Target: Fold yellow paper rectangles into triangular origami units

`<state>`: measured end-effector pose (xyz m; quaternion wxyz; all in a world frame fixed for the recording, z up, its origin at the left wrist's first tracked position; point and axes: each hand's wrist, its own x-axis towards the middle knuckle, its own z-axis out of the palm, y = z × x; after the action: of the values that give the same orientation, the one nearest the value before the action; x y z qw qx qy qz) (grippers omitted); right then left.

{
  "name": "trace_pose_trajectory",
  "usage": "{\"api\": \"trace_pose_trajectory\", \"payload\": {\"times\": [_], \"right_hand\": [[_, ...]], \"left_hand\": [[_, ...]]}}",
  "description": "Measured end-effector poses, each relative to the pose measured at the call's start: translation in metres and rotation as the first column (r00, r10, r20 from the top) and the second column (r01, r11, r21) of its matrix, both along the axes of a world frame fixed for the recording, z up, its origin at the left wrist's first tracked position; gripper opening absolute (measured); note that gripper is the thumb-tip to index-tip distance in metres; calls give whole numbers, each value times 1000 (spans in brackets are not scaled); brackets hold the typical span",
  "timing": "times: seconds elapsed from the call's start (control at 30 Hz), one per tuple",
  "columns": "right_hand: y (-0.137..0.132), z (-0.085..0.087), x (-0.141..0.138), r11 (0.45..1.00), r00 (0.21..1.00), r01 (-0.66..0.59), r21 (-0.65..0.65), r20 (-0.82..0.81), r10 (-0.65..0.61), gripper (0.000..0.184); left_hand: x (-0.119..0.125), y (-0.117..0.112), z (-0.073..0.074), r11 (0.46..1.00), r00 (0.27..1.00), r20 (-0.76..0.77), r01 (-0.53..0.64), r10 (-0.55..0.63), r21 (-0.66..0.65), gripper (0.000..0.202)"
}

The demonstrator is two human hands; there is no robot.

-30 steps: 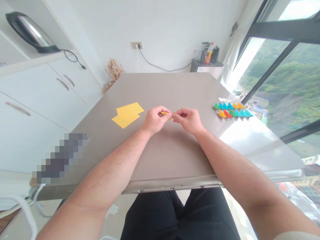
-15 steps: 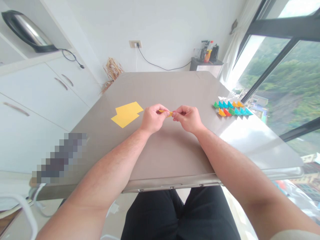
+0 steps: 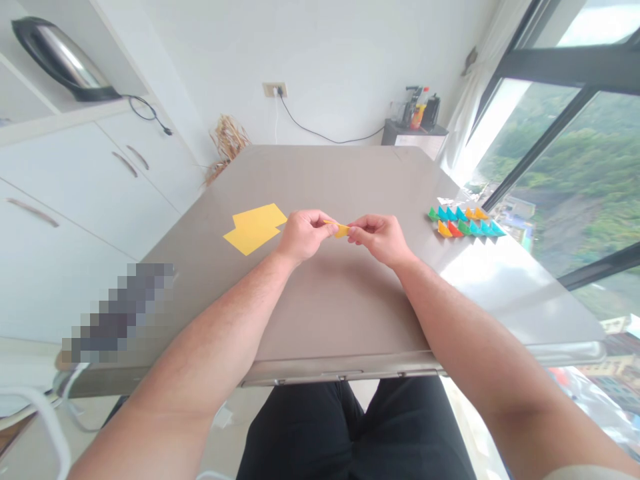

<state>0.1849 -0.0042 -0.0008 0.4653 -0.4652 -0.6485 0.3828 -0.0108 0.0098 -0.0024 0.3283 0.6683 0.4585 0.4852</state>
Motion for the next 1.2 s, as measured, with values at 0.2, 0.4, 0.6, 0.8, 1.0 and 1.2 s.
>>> {"api": "trace_pose_trajectory", "payload": {"times": [0.2, 0.4, 0.6, 0.8, 1.0, 1.2], "right_hand": [[-1, -1, -1, 998, 993, 41, 49, 112, -46, 18], [-1, -4, -2, 991, 990, 74, 111, 111, -87, 21], [0, -9, -6, 949, 971, 147, 280, 142, -192, 19], [-4, -7, -9, 969, 977, 33, 245, 197, -83, 18], [-3, -4, -7, 992, 990, 22, 128, 134, -40, 16], [0, -6, -7, 999, 999, -18, 49, 43, 15, 24]], "left_hand": [[-1, -1, 0, 999, 997, -61, 46, -45, 14, 24], [6, 0, -4, 995, 991, 134, 36, -23, -94, 29], [18, -2, -9, 970, 930, 368, 109, -22, -216, 35], [19, -1, -14, 990, 946, 324, 28, 17, -135, 34], [20, -3, -15, 994, 956, 294, 49, -17, -102, 38], [18, -4, -13, 994, 963, 269, 47, -18, -99, 34]]}}
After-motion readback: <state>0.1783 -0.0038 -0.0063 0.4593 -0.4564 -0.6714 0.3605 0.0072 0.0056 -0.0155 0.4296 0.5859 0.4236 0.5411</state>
